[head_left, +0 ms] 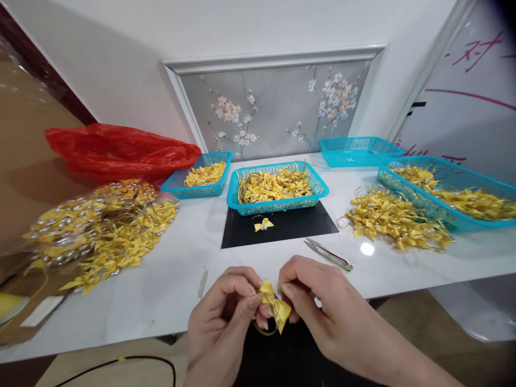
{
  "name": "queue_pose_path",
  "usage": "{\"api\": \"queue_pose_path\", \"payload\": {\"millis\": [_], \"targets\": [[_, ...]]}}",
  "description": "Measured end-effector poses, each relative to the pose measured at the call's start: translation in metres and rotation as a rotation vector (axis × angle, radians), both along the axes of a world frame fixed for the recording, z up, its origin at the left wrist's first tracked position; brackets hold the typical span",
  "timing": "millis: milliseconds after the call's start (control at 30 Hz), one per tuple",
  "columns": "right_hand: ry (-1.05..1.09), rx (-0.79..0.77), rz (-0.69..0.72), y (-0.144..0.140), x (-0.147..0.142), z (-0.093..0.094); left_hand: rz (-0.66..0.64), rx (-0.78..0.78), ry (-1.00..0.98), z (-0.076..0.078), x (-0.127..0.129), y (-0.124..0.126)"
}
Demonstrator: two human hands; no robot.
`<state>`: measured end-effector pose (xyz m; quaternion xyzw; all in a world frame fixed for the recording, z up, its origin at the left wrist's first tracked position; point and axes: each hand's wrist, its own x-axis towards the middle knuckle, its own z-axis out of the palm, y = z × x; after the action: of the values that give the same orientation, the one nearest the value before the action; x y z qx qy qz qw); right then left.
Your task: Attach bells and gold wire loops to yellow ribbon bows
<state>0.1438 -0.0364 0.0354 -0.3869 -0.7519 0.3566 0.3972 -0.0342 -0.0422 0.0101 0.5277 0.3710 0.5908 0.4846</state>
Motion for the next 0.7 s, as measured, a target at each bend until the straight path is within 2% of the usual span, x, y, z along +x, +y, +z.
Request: {"api": "queue_pose_path", "payload": {"millis": [367, 567, 700], "targets": [[-0.007, -0.009, 0.004, -0.002, 0.001, -0.007, 0.012, -0.04, -0.102, 0.005, 0.005, -0.001], [0.088, -0.127, 0.029, 0.0, 0.001, -0.012, 0.013, -0.058, -0.103, 0.006, 0.007, -0.003], [0.077, -0.121, 0.026, 0.002, 0.001, -0.014, -0.011, -0.059, -0.118, 0.006, 0.007, -0.004]]}}
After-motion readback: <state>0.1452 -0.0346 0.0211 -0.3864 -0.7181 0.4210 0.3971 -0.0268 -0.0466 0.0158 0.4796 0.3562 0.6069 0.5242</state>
